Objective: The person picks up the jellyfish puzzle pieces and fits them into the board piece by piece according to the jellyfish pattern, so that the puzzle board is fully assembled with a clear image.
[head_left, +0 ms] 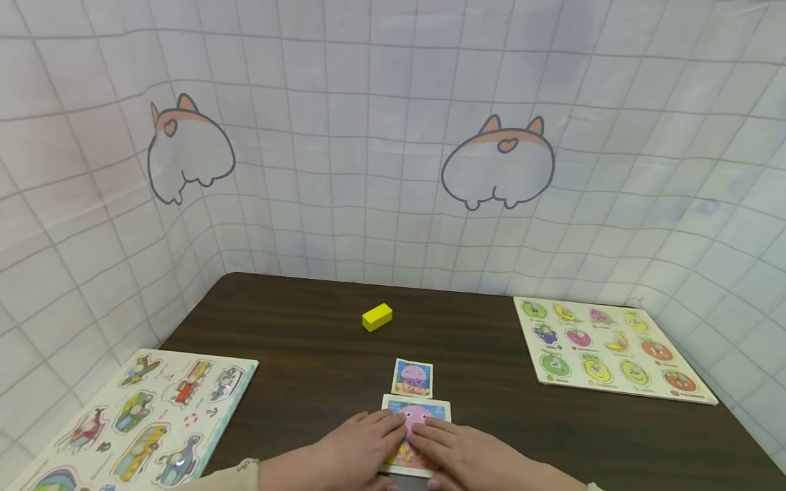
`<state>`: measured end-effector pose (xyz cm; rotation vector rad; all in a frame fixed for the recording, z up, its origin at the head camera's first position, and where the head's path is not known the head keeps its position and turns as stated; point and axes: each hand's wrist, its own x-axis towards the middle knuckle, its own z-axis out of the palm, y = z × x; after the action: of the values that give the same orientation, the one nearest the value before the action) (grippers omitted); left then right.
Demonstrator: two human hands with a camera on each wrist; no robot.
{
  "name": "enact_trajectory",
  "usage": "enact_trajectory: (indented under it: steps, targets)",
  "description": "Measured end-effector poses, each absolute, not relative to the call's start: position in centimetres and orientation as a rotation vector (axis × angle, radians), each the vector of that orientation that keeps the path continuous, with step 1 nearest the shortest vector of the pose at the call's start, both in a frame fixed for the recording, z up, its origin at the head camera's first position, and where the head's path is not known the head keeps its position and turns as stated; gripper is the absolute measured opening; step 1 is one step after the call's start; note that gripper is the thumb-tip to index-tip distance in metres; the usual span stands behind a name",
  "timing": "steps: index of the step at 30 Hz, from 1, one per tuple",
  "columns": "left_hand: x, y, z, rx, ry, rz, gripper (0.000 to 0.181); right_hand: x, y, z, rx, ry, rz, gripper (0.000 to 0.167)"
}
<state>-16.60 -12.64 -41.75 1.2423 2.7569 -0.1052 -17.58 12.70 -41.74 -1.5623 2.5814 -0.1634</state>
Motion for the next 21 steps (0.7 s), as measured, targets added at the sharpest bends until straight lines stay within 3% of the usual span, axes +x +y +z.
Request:
enact_trajectory:
  steps: [5,16,21]
  targets:
    - [-17.1,-12.5,-42.3,1.287,2.75,-0.134,0.069,-17.7,13.7,-41.7,-1.385,2.553,-0.221,0.06]
    - [-20.7,-13.1,-47.7,1.311,2.718,0.066,0.074,-18.5,13.5,-41.4,-1.443,2.552,-0.161,0.054]
    - [-19.8,-12.9,-45.2,1.294,2.697,0.09,0.064,-18.7,13.5,-41.3,-1.54,2.575,-0.12,0.052]
